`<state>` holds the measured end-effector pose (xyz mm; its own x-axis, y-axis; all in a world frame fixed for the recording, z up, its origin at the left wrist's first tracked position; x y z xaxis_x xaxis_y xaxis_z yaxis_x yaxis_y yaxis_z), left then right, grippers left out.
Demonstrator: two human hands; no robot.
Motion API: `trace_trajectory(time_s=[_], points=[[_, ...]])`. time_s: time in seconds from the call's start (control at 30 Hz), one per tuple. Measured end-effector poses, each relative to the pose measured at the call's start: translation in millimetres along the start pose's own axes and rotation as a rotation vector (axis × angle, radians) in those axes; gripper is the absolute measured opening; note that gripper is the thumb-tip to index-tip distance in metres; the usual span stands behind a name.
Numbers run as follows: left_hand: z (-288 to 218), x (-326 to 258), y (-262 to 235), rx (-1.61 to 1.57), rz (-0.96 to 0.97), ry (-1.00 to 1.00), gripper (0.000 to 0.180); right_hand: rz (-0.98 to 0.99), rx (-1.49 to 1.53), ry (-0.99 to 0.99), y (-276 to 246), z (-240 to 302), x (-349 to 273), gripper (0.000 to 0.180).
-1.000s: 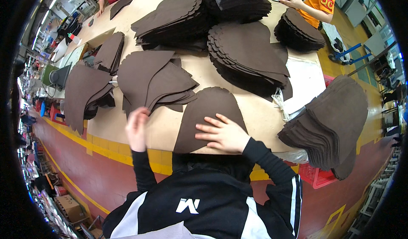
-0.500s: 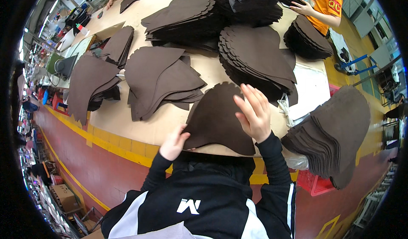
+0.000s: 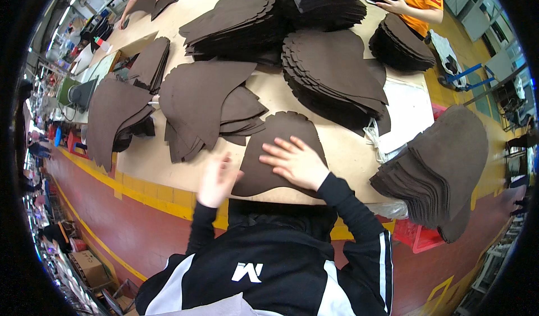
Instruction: The person repeatedly picks up brown fabric pieces from a table, aligns them, and stacks them into neat piles. The person occasionally lifts and repositions stacks to maintain alignment. Other workers are visible in the background performing similar tasks.
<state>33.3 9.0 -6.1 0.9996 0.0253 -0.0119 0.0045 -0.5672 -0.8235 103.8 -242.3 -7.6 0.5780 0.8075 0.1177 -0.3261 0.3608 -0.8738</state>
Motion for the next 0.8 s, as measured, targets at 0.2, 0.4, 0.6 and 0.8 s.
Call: trace_trajectory(time_s=[0.2, 0.4, 0.6, 0.8], points=[[-31, -5, 33, 0.123, 0.018, -0.020, 0.060, -0.242, -0.034, 0.249, -30, -53, 17, 0.047], [-42, -11, 13, -0.087, -0.048, 0.077, 0.030, -0.641, 0.035, 0.005, -96, -4, -27, 0.042], [-34, 5, -64, -0.416, -0.406, -0.019, 0.026, -0.778, -0.044, -0.211, -105, 26, -81, 0.038], [40, 33, -88, 0.197, -0.643, -0.133, 0.044, -0.272, 0.142, -0.280, -77, 62, -41, 0.044]])
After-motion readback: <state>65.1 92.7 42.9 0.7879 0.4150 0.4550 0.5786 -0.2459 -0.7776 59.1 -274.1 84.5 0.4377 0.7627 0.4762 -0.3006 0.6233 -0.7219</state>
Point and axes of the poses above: each hand's wrist, its own x-axis towards the middle knuckle, its own y-axis out of the palm, z = x × y, the point moved 3 cm from there along x, towards the middle knuckle, and after that the axes turned 14 degrees about x, right-handed, at the moved point
